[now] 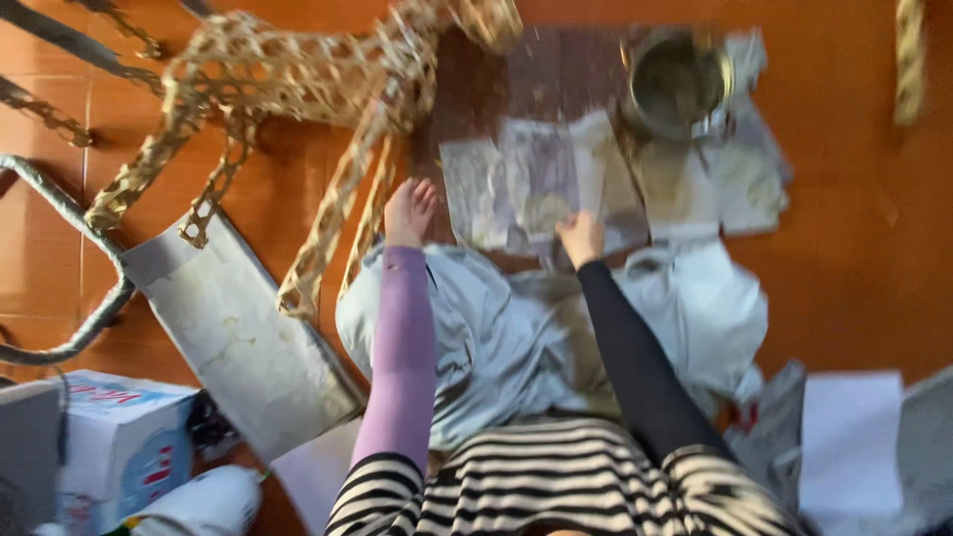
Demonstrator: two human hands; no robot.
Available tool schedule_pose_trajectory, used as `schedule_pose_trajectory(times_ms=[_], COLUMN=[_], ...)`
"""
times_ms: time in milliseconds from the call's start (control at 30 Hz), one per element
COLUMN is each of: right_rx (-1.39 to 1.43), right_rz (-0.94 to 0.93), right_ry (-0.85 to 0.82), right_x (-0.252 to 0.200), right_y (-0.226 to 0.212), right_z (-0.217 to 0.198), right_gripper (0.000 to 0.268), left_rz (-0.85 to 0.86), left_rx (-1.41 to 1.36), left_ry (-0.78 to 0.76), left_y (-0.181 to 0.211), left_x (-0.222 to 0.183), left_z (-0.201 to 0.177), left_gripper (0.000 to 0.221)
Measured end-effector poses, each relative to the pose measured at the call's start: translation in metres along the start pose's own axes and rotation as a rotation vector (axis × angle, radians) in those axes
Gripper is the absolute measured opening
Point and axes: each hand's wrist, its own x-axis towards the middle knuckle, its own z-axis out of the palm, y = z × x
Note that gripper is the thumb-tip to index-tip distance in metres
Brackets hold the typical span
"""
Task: Applying paper and adhesive to a woven giraffe frame to create a sculpture.
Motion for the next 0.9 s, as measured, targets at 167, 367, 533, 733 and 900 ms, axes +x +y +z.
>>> schedule_pose_trajectory(times_ms=[167, 367, 533, 733, 900], right_rx=[0.138, -0.096, 0.719, 1.012, 1.786], right_rz=[-0.095, -0.062, 0.344, -0.086, 0.181], right_ry=[0.014, 0.133, -0.262, -0.261, -0.379], right_x=[0.005, -0.004, 0.026, -0.004, -0.032], right_y=[0.006, -0.006, 0.015, -0.095, -0.108], right_z=[-0.01, -0.024, -0.009, -0.116, -0.193], right_gripper=[0.024, 0.06, 0.036, 0.023, 0.046], left_rz=[0.035, 0.399, 0.615, 0.782, 1.183], left_rx=[-0.377, -0.623, -0.738, -0.545, 0.082], left_ry=[0.296, 0.491, 0.439, 0.28, 0.247], left_y=[-0.004, -0.007, 0.015, 0.028, 0.059], left_x=[0.023, 0.017, 0.004, -0.017, -0.087], left_z=[-0.014, 0.016, 0.03, 0.045, 0.088], left_gripper=[0.043, 0.039, 0.025, 0.026, 0.018])
